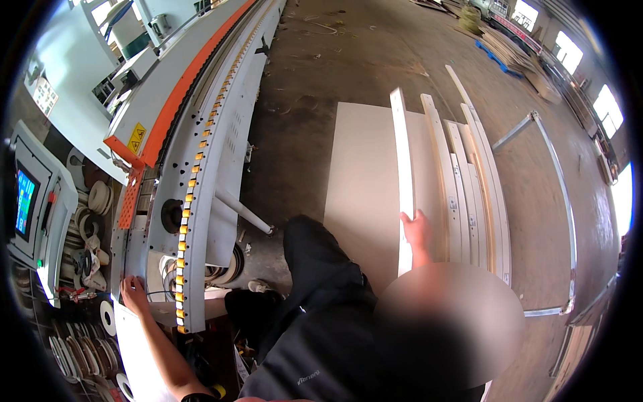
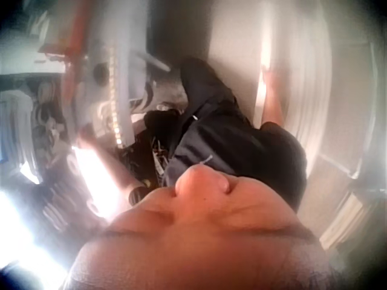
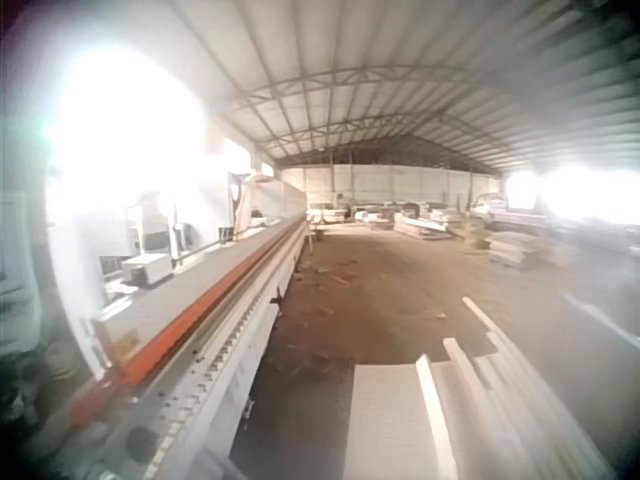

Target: The person repeatedly picks up long, white wooden planks from a stack on the floor and places them onto a conveyor belt system. The person handles the planks one at a time, feeding them into the machine for processing. The task involves repetitive lifting and placement of the wood pieces.

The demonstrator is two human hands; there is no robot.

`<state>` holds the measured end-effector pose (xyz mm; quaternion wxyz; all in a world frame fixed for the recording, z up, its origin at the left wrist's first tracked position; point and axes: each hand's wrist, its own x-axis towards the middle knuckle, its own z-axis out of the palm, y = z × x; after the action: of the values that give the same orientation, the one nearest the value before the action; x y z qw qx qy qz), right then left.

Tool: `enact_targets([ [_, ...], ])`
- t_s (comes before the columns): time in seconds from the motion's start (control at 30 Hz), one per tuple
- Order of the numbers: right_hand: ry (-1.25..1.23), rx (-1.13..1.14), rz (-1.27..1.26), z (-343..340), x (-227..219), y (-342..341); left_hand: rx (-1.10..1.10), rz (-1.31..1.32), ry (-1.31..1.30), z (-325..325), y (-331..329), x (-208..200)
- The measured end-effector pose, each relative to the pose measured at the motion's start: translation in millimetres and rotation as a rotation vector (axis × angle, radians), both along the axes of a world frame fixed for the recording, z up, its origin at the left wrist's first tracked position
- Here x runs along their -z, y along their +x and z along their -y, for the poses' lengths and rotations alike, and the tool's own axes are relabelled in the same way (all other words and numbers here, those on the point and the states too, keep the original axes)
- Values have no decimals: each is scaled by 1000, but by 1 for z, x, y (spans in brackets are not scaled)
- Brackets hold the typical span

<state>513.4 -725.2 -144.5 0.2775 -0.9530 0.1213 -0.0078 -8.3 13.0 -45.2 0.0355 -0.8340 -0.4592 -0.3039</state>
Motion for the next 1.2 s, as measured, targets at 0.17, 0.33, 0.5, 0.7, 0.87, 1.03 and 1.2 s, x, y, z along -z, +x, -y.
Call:
enact_targets([
  [0.17, 167, -57, 335, -20, -121, 41, -11, 20, -38, 6, 7, -3],
  [0.33, 647, -191, 778, -65, -263, 5, -42, 21, 13, 21, 14, -13],
  [0.5, 872, -146, 978, -82, -263, -5, -11, 21, 14, 16, 11, -10],
  [0.7, 910, -61, 729, -70, -190, -24, -14, -32, 36, 14, 14, -8],
  [0.87, 1381, -18, 480, -82, -135, -40, 42, -5, 31, 8, 17, 10],
  [1.03, 1704, -123, 281, -110, -132, -60, 478, 62, 110, 136, 127, -50],
  [1.2, 1907, -288, -15, -154, -128, -94, 980, 51, 185, 288, 206, -132],
])
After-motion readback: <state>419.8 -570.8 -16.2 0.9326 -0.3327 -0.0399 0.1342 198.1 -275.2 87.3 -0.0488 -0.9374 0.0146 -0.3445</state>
